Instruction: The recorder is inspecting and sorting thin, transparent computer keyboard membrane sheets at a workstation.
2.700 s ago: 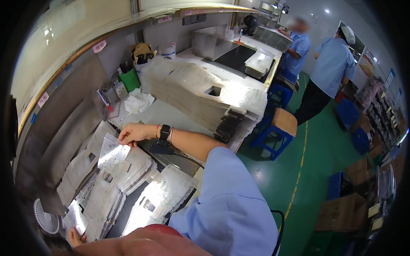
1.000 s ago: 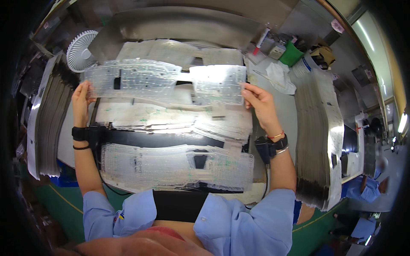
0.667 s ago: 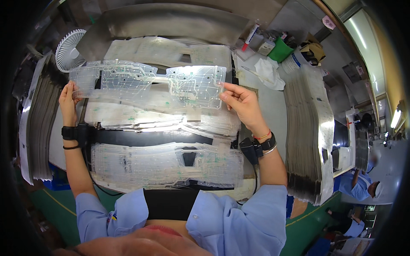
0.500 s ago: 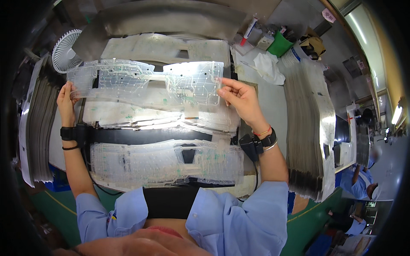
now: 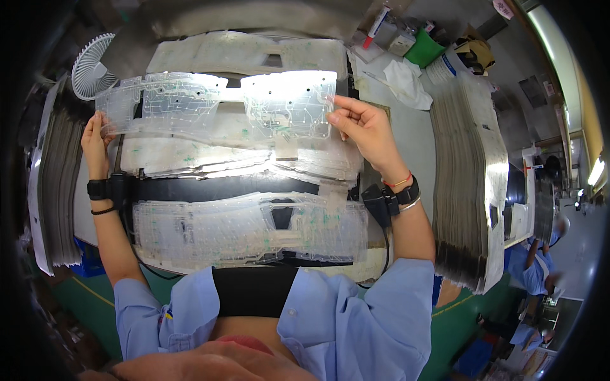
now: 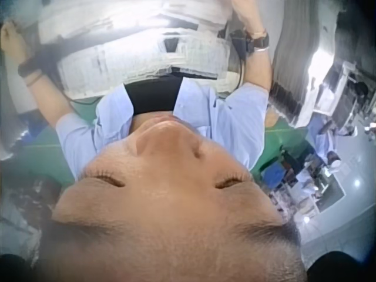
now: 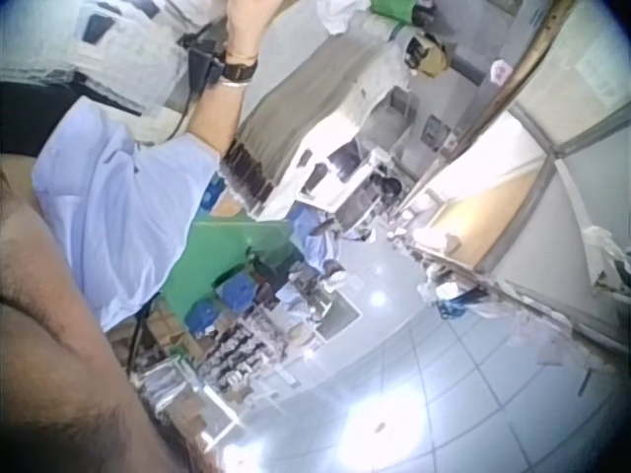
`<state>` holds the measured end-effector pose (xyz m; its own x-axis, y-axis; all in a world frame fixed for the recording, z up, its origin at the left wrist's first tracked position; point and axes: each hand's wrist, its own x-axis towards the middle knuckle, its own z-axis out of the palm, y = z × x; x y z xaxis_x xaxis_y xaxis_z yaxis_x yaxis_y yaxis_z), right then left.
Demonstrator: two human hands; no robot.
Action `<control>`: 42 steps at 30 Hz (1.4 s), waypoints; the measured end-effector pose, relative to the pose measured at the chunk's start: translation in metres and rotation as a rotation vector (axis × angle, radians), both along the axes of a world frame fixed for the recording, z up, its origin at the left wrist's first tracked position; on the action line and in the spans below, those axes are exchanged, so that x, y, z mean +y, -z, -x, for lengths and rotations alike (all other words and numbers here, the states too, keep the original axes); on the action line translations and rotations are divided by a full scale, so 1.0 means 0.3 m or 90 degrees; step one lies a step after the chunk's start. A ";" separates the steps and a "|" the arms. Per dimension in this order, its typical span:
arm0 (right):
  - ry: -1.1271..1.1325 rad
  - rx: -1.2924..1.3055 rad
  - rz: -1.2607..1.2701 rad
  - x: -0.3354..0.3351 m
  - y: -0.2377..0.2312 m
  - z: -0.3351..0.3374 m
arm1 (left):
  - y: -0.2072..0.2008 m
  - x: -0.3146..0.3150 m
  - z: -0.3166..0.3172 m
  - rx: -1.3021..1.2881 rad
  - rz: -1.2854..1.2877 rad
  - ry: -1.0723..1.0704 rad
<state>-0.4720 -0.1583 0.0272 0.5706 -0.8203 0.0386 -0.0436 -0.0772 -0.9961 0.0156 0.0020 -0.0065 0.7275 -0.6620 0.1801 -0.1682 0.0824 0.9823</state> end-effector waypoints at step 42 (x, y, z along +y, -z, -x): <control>0.079 0.273 0.272 -0.218 0.019 0.053 | -0.058 0.009 0.144 -0.368 -0.220 0.291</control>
